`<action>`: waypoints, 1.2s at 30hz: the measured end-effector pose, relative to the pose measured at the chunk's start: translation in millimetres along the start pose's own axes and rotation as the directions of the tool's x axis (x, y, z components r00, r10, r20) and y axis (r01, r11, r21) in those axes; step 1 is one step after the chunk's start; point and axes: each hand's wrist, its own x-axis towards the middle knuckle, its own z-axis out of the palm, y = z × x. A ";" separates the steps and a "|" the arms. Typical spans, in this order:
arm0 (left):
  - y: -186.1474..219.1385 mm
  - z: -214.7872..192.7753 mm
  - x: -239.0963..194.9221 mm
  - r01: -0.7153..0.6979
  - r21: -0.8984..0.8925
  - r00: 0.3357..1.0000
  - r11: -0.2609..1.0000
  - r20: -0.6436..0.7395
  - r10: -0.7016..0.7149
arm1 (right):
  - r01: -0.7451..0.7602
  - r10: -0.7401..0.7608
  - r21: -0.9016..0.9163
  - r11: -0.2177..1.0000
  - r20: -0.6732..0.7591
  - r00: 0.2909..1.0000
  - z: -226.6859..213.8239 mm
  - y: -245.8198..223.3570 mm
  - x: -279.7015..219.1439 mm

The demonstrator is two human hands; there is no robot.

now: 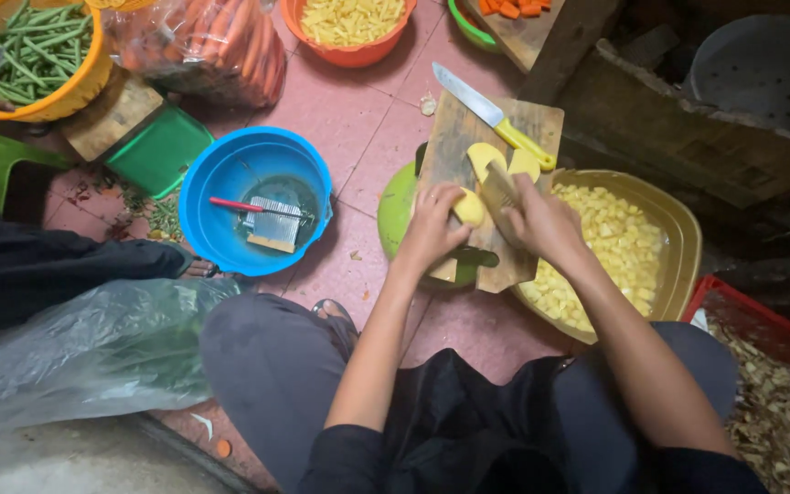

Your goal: Peeling potatoes with a handheld peeler and then slicing them using a wavy-bladed cutter on a wooden board.

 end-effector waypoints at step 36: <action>3.1 -6.3 6.4 -0.033 -0.141 0.981 0.990 -0.192 0.006 | 0.211 -0.211 0.027 0.977 0.031 0.977 -0.3 -38.8 50.7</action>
